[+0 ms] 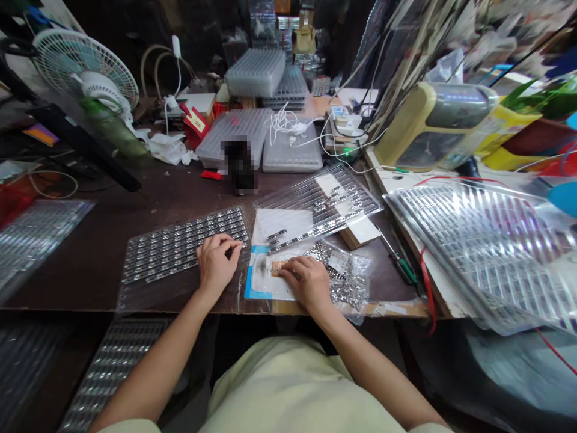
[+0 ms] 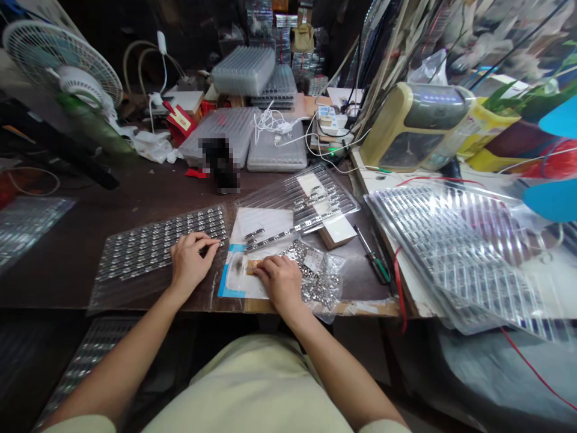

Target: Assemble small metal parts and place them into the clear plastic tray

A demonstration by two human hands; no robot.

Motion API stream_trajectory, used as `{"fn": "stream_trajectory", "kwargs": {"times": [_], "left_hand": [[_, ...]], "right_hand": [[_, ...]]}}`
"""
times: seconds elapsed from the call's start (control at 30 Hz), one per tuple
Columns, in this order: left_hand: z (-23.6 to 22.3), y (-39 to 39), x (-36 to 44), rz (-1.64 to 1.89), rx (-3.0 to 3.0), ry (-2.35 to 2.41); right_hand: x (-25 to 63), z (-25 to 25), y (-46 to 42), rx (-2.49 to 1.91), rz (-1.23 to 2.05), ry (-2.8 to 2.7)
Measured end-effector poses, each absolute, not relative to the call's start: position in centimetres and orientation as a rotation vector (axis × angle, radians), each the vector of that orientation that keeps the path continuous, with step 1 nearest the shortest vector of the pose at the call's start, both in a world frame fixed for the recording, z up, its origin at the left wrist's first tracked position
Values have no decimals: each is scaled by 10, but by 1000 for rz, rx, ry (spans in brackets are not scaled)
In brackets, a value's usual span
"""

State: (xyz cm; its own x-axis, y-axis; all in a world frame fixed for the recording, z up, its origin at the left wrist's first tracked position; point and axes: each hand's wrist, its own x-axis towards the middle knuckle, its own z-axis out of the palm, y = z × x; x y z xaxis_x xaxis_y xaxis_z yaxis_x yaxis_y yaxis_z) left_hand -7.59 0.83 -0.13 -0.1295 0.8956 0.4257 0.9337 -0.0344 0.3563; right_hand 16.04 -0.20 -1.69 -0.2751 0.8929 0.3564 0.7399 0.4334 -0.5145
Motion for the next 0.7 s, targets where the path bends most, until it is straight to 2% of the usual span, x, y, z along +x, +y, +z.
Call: {"fn": "stream_trajectory", "kwargs": {"times": [0.23,0.5,0.6,0.7], "left_hand": [[13,24,-53,-965,-2251,-1998],[21,60,-15,-790,-2433,-2031],[25,52,-26,-979,-2400,-2194],[26,34,-39,-1431,-2453,-2335]], "right_hand": [[161,-19,0,-1346,329,-2082],[158,-17,-1,-1379,249,-2134],[171,-10,0,-1412,205,-2114],[198,-5,-1,-1501,108,-2122]]}}
